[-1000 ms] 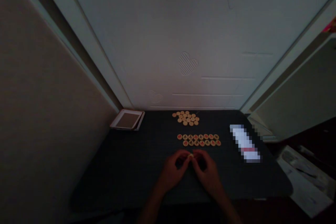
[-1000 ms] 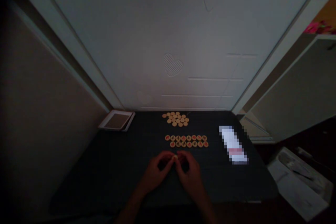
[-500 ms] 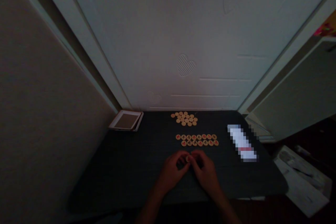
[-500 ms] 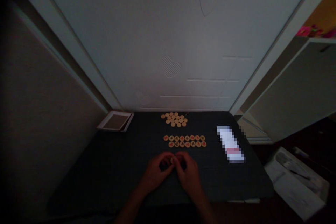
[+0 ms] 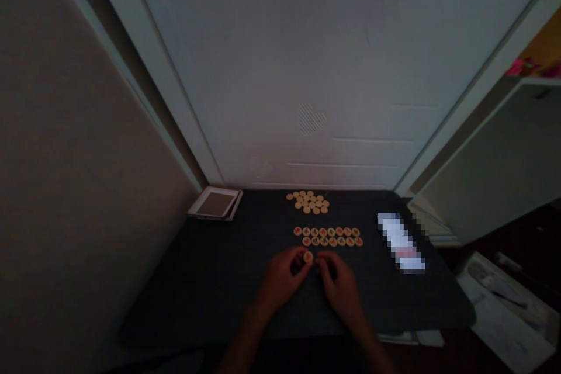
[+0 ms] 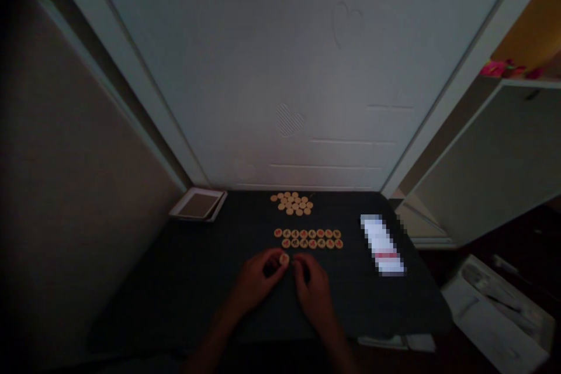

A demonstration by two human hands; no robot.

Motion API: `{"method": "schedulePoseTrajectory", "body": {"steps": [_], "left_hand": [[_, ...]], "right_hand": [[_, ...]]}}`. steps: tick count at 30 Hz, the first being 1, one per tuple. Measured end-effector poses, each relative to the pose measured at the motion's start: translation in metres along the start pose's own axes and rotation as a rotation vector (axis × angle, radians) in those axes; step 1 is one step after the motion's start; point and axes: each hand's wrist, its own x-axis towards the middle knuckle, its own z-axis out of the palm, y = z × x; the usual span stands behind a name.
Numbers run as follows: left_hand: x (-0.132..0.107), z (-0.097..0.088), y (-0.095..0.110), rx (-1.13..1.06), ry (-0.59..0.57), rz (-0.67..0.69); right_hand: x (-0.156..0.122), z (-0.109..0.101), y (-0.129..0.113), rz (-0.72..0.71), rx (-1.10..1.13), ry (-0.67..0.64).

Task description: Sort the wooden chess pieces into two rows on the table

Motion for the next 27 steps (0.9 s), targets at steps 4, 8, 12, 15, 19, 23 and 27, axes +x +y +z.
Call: {"method": "schedulePoseTrajectory", "body": {"steps": [4, 8, 12, 15, 19, 23, 27], "left_hand": [[0.013, -0.013, -0.017, 0.209, 0.077, -0.005], [0.022, -0.019, -0.025, 0.336, 0.046, 0.023], [0.025, -0.015, -0.029, 0.383, 0.04, 0.025], [0.026, -0.011, -0.035, 0.344, 0.058, 0.008], [0.027, -0.007, -0.041, 0.243, 0.069, -0.018], [0.027, -0.008, -0.041, 0.205, 0.061, -0.034], [0.028, -0.014, -0.038, 0.206, 0.07, -0.023]], "right_hand": [[-0.001, 0.001, 0.003, 0.01, 0.012, 0.028], [0.0, 0.002, 0.004, 0.008, 0.014, 0.032], [0.0, 0.001, 0.004, 0.006, 0.018, 0.028], [-0.001, 0.001, 0.003, 0.002, 0.01, 0.04], [-0.001, 0.0, 0.001, 0.0, 0.003, 0.021], [0.0, -0.001, -0.001, -0.019, -0.009, 0.018], [0.001, -0.002, -0.003, -0.034, -0.015, 0.02]]}}
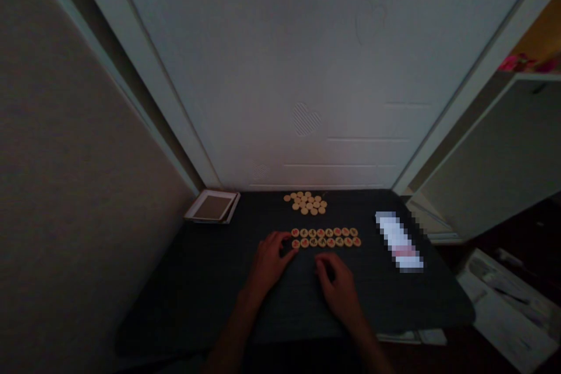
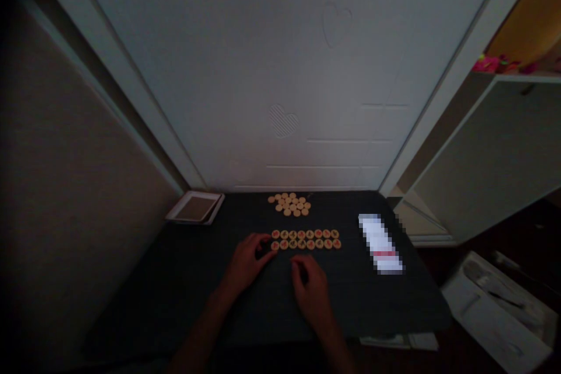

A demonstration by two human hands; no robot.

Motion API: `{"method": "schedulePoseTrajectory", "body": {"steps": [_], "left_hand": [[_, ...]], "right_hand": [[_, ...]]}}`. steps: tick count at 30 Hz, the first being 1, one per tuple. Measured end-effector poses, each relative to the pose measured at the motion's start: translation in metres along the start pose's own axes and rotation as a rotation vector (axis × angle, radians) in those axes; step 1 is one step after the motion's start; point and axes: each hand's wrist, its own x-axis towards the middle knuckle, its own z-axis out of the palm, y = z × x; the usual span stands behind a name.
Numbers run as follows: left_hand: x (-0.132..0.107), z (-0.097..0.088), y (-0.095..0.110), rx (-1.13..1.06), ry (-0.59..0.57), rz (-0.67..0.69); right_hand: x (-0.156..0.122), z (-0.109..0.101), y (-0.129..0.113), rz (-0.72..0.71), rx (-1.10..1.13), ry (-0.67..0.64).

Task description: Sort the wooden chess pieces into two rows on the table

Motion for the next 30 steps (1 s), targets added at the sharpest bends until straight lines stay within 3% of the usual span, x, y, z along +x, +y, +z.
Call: {"method": "schedulePoseTrajectory", "body": {"steps": [9, 30], "left_hand": [[0.024, -0.014, -0.009, -0.049, -0.176, 0.053], [0.027, -0.008, -0.018, -0.109, -0.172, 0.032]], "right_hand": [[0.001, 0.0, 0.001, 0.0, -0.019, 0.01], [0.002, 0.0, -0.003, -0.014, -0.044, 0.028]]}}
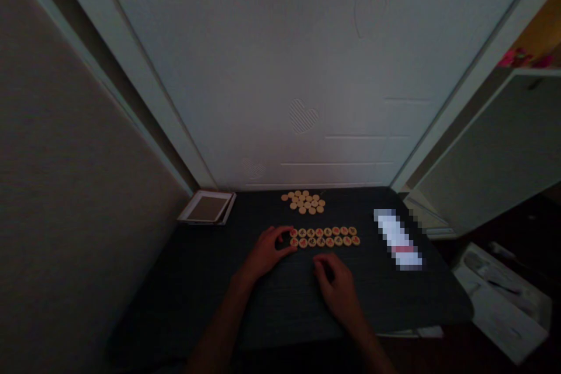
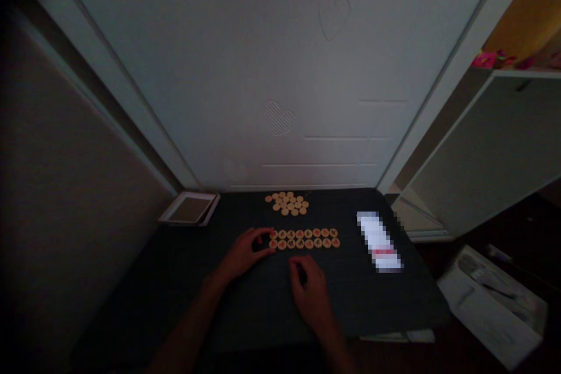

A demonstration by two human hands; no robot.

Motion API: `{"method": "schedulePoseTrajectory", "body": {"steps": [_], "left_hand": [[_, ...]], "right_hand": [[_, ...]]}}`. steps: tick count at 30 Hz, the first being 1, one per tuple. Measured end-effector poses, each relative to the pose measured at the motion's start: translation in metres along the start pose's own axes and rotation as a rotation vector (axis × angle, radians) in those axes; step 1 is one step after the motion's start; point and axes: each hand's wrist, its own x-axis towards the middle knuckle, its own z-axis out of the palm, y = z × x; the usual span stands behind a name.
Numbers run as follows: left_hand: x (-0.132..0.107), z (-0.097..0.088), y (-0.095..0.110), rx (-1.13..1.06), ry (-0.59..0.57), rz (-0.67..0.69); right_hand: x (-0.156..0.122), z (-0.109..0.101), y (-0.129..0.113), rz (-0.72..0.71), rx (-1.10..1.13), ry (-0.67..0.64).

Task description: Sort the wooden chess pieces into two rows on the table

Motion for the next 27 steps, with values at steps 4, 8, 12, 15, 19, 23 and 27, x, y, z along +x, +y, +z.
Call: {"method": "schedulePoseTrajectory", "body": {"steps": [4, 8, 12, 15, 19, 23, 27], "left_hand": [[0.0, 0.001, -0.002, 0.0, 0.017, 0.002], [-0.001, 0.002, -0.005, -0.005, 0.023, 0.011], [-0.003, 0.001, -0.004, -0.017, 0.041, 0.012], [-0.004, 0.0, 0.0, -0.032, 0.066, 0.01], [-0.006, -0.001, 0.005, -0.056, 0.132, -0.012], [-0.005, -0.001, 0.003, -0.101, 0.2, -0.034], [-0.003, 0.0, -0.002, -0.139, 0.238, -0.029]], "right_hand": [[0.0, 0.0, 0.001, 0.009, -0.005, -0.008], [0.0, 0.001, 0.001, 0.028, 0.013, -0.016], [0.0, 0.0, 0.003, 0.096, 0.104, -0.002], [0.011, -0.008, 0.004, 0.127, 0.177, 0.008], [0.053, -0.027, 0.01, 0.03, 0.033, -0.006], [0.116, -0.039, 0.028, -0.136, -0.273, -0.045], [0.164, -0.04, 0.048, -0.223, -0.345, -0.142]]}}
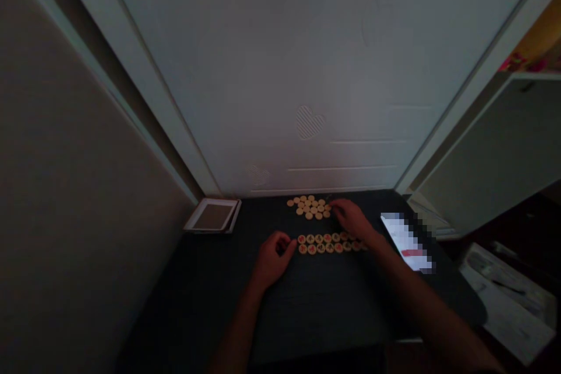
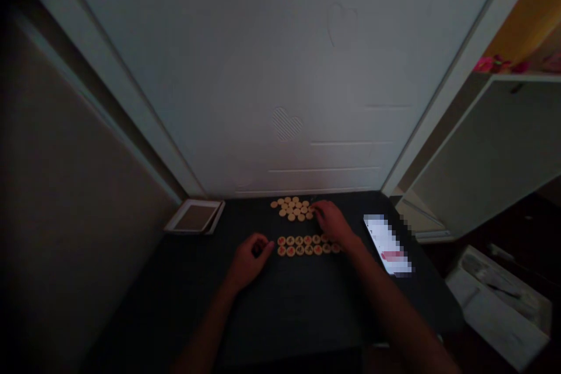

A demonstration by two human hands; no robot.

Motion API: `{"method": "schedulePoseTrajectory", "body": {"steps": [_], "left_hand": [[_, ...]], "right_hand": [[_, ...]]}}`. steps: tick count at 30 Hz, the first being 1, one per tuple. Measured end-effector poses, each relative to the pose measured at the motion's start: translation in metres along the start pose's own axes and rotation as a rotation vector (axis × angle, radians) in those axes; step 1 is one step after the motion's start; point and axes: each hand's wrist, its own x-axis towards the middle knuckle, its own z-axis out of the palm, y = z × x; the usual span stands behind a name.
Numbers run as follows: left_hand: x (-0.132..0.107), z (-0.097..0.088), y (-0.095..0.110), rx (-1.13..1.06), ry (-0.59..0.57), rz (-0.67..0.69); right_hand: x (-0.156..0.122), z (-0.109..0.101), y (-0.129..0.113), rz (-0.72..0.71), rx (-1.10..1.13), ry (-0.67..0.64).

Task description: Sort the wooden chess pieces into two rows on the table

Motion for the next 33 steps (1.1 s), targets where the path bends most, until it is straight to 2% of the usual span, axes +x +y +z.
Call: {"method": "schedulePoseTrajectory", "body": {"steps": [3, 7, 13, 19, 22, 25, 28, 33], "left_hand": [[0.0, 0.0, -0.001, -0.013, 0.019, -0.006], [0.0, -0.001, 0.001, -0.029, 0.029, -0.012], [0.0, -0.003, 0.003, -0.035, 0.018, -0.011], [0.0, -0.002, 0.0, -0.03, 0.027, -0.03], [0.001, -0.002, 0.0, -0.018, 0.031, -0.03], [-0.001, -0.001, 0.005, -0.014, 0.023, -0.029], [-0.011, 0.004, 0.021, -0.044, -0.008, -0.04], [-0.044, 0.02, 0.052, -0.197, -0.068, -0.058]], "right_hand": [[0.011, 0.004, 0.013, -0.08, -0.034, -0.079], [0.008, 0.004, 0.025, -0.124, -0.073, -0.153], [0.003, -0.006, 0.038, -0.073, -0.101, -0.168], [0.012, -0.005, 0.034, 0.001, -0.066, -0.152], [0.011, -0.01, 0.023, 0.035, -0.016, -0.12], [-0.008, -0.016, 0.002, 0.066, 0.044, -0.073], [-0.049, -0.014, -0.031, 0.081, 0.126, -0.052], [-0.12, 0.013, -0.08, 0.257, 0.612, -0.067]]}}
